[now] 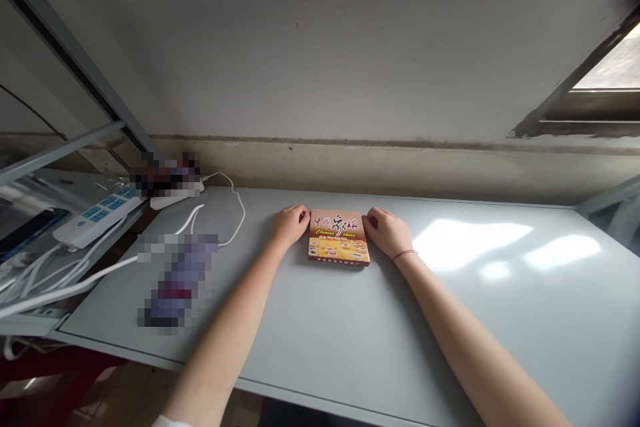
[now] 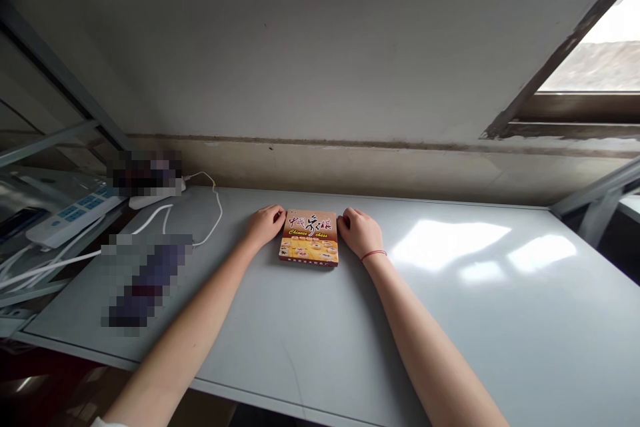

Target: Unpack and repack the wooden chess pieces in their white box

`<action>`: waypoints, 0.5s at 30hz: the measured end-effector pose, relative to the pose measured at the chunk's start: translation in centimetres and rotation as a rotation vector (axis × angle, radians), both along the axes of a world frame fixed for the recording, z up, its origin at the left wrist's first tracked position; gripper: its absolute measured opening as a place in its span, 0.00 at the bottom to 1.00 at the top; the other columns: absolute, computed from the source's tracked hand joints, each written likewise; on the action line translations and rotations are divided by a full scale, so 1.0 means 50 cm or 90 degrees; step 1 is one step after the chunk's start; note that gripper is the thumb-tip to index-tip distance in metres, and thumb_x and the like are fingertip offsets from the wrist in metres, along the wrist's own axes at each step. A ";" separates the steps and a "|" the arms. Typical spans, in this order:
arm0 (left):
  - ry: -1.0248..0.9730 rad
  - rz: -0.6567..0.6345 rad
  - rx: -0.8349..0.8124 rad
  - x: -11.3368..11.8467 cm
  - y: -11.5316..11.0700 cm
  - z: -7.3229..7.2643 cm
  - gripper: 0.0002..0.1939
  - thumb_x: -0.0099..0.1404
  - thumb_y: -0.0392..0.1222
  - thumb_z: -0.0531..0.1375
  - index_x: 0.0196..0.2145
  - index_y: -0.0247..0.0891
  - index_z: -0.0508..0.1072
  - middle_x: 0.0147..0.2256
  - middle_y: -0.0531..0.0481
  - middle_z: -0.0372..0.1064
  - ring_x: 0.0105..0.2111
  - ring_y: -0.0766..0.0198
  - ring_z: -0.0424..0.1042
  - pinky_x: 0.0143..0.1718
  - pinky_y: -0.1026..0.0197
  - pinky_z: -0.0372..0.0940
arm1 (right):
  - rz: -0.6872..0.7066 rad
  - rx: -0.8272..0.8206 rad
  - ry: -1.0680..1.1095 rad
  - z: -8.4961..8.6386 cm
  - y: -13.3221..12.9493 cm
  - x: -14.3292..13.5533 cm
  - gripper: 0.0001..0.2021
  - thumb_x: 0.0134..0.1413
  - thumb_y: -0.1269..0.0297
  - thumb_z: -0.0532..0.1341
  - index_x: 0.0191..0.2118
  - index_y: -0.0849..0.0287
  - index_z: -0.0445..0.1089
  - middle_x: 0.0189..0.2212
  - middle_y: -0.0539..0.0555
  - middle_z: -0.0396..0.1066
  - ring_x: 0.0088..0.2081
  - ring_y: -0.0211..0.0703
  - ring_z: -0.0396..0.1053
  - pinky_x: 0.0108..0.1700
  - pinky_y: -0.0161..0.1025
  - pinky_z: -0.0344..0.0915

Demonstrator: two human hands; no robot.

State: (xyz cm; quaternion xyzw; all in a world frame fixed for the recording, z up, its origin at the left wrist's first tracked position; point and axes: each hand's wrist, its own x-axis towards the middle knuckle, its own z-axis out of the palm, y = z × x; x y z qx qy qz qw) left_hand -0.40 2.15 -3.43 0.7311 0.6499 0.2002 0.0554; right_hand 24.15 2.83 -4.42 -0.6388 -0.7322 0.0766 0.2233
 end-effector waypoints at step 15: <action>-0.004 -0.001 -0.005 0.000 -0.003 0.002 0.10 0.66 0.39 0.52 0.33 0.43 0.73 0.36 0.51 0.75 0.36 0.62 0.72 0.35 0.64 0.60 | 0.003 0.003 0.000 0.000 -0.001 -0.001 0.11 0.54 0.61 0.52 0.23 0.56 0.59 0.23 0.51 0.64 0.23 0.37 0.54 0.25 0.34 0.46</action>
